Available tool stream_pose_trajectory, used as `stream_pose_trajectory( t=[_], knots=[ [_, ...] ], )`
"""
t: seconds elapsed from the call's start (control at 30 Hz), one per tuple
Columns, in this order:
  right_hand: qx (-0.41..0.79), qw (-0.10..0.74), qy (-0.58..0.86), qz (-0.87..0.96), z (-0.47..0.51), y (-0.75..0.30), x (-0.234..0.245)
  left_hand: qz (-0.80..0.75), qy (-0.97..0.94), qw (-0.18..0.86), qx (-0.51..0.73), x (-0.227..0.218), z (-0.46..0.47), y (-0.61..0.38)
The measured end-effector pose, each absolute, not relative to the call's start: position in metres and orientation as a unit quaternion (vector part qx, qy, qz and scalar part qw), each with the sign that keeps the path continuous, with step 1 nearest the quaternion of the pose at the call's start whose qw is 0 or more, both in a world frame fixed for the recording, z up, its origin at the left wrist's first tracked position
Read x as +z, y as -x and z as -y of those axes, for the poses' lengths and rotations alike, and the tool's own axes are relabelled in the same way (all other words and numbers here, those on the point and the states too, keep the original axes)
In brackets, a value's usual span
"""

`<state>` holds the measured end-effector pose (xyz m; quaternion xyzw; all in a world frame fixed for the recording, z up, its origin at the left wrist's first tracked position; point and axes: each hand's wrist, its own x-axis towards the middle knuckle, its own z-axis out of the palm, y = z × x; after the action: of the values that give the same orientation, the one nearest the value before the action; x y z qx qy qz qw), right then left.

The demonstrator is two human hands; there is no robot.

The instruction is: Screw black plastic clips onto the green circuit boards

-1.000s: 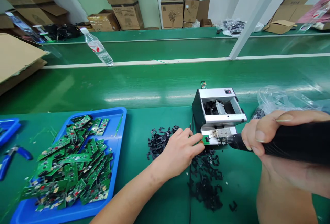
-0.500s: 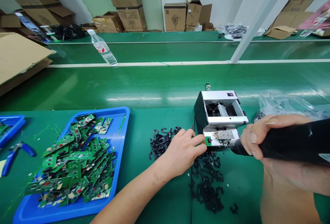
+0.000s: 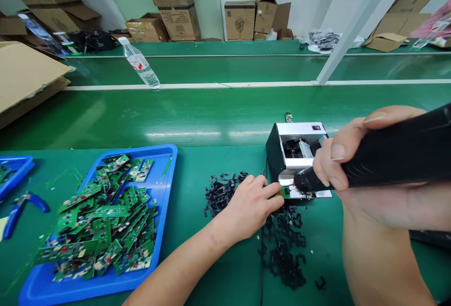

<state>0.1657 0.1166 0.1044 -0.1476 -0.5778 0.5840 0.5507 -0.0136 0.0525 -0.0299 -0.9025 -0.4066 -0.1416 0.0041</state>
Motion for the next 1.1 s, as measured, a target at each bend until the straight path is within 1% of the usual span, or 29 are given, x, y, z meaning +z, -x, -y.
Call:
stream_pose_trajectory(
  t=[0.1, 0.37, 0.73, 1.1],
  knots=[
    [0.546, 0.584, 0.139, 0.585, -0.119, -0.157, 0.102, 0.409, 0.901, 0.003, -0.146, -0.03, -0.052, 0.013],
    [0.579, 0.581, 0.126, 0.557, -0.121, -0.155, 0.096, 0.409, 0.901, -0.001, -0.144, -0.029, -0.053, 0.012],
    [0.57, 0.578, 0.111, 0.573, -0.119, -0.153, 0.099, 0.409, 0.901, 0.002, -0.146, -0.029, -0.053, 0.012],
    [0.59, 0.564, 0.114, 0.567, -0.121, -0.148, 0.092, 0.412, 0.9, 0.001, -0.142, -0.028, -0.052, 0.012]
  ],
)
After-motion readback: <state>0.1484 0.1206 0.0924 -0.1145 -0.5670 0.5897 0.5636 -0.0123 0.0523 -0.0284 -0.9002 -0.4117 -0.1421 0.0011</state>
